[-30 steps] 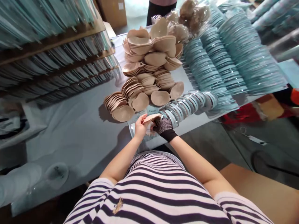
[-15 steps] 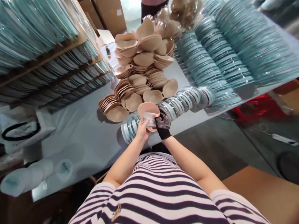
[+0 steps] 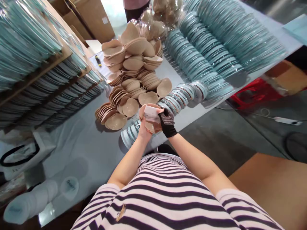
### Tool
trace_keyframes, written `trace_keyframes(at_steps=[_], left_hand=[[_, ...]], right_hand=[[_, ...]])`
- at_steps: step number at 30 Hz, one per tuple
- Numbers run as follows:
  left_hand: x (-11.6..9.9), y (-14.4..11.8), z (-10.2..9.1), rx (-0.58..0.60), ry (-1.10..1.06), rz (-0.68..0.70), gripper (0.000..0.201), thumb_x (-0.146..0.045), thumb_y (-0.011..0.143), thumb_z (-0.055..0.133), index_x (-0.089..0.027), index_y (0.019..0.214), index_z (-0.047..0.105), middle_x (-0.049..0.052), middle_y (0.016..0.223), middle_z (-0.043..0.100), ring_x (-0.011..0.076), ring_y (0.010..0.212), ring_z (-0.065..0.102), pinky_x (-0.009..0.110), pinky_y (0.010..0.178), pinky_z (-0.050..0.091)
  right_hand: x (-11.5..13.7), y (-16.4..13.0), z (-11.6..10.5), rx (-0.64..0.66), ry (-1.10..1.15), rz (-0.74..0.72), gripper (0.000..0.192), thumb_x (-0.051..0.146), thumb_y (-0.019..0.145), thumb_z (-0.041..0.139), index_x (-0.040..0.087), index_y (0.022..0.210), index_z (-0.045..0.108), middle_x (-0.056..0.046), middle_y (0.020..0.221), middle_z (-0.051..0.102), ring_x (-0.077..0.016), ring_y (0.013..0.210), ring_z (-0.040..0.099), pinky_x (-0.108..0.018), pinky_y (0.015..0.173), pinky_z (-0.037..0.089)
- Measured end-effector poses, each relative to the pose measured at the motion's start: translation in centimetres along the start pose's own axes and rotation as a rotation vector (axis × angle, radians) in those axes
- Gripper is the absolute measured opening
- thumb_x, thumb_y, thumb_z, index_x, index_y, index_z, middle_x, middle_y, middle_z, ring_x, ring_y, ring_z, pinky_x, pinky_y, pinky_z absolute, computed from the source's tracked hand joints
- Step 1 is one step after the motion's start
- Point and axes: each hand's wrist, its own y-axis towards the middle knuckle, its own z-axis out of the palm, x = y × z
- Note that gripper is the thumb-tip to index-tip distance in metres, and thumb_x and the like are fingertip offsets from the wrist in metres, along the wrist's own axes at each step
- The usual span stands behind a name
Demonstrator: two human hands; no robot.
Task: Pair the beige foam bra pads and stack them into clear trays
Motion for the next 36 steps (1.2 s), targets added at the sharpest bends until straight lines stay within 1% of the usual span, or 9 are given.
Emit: trace_keyframes(at_steps=[4,7,9,14,18,22,25,30,36], left_hand=[[-0.5,-0.7,0.8,0.049,0.030,-0.034,0.051,-0.053,0.086,0.065,-0.018,0.122,0.069,0.012,0.129,0.070,0.0317,0.127,0.061,0.045,0.106,0.051],[-1.1,-1.5,0.8,0.171,0.030,0.013,0.053,-0.057,0.086,0.060,-0.018,0.121,0.070,0.011,0.138,0.065,0.0324,0.133,0.057,0.044,0.107,0.051],[-1.2,-1.7,0.3,0.155,0.035,0.045,0.052,-0.054,0.083,0.068,-0.019,0.120,0.070,0.011,0.135,0.067,0.0318,0.131,0.059,0.043,0.106,0.052],[-0.7,-1.4,-1.2,-0.156,0.036,0.120,0.051,-0.038,0.072,0.084,-0.020,0.117,0.068,0.010,0.112,0.076,0.0288,0.109,0.071,0.043,0.099,0.055],[-0.6,-1.1,-1.9,-0.139,0.075,0.186,0.058,-0.036,0.068,0.087,-0.022,0.120,0.066,0.008,0.114,0.075,0.0279,0.110,0.071,0.043,0.098,0.055],[-0.5,-1.0,-2.7,-0.213,0.119,0.247,0.055,-0.029,0.068,0.087,-0.024,0.119,0.065,0.005,0.118,0.073,0.0261,0.116,0.068,0.042,0.101,0.054],[-0.5,-1.0,-3.1,-0.272,0.121,0.241,0.049,-0.026,0.071,0.084,-0.025,0.117,0.065,0.002,0.115,0.074,0.0230,0.116,0.069,0.039,0.101,0.054],[-1.1,-1.2,-3.2,-0.129,0.138,0.269,0.058,-0.021,0.071,0.085,-0.032,0.124,0.064,-0.002,0.123,0.073,0.0188,0.126,0.063,0.031,0.105,0.052],[-0.9,-0.9,-3.8,-0.149,0.168,0.270,0.056,-0.021,0.071,0.085,-0.032,0.122,0.065,-0.002,0.124,0.072,0.0181,0.124,0.065,0.031,0.102,0.054]], right_hand=[[1.2,0.7,-0.8,0.022,-0.289,-0.371,0.027,0.042,0.091,0.056,0.023,0.073,0.059,-0.006,0.080,0.068,-0.0228,0.083,0.062,-0.037,0.084,0.049],[1.5,1.6,-1.3,0.157,-0.446,-0.473,0.022,0.035,0.091,0.056,0.022,0.074,0.062,-0.008,0.079,0.069,-0.0233,0.082,0.062,-0.037,0.081,0.049],[1.6,1.7,-1.1,0.200,-0.484,-0.445,0.019,0.032,0.091,0.056,0.021,0.077,0.064,-0.008,0.080,0.069,-0.0231,0.081,0.062,-0.036,0.081,0.050],[1.1,-0.6,0.3,0.095,-0.436,-0.349,0.020,0.036,0.087,0.062,0.020,0.075,0.066,-0.013,0.112,0.071,-0.0279,0.114,0.060,-0.043,0.104,0.047],[0.4,-2.7,1.1,0.006,-0.410,-0.219,0.020,0.033,0.087,0.062,0.020,0.073,0.065,-0.014,0.127,0.067,-0.0271,0.122,0.057,-0.043,0.109,0.044],[-0.3,-4.3,1.2,0.026,-0.543,-0.291,0.008,0.028,0.079,0.069,0.021,0.077,0.067,-0.013,0.130,0.065,-0.0305,0.128,0.051,-0.052,0.117,0.032],[-0.8,-5.3,1.3,0.009,-0.475,-0.262,0.010,0.031,0.076,0.068,0.022,0.074,0.063,-0.012,0.119,0.068,-0.0287,0.119,0.056,-0.049,0.110,0.040],[-1.1,-5.6,1.2,0.027,-0.370,0.031,0.027,0.045,0.078,0.063,0.023,0.064,0.056,0.000,0.068,0.061,-0.0173,0.067,0.054,-0.031,0.070,0.049],[-1.0,-4.7,0.9,0.180,-0.410,0.114,0.029,0.043,0.075,0.063,0.023,0.058,0.051,0.001,0.062,0.058,-0.0152,0.062,0.050,-0.029,0.063,0.044]])
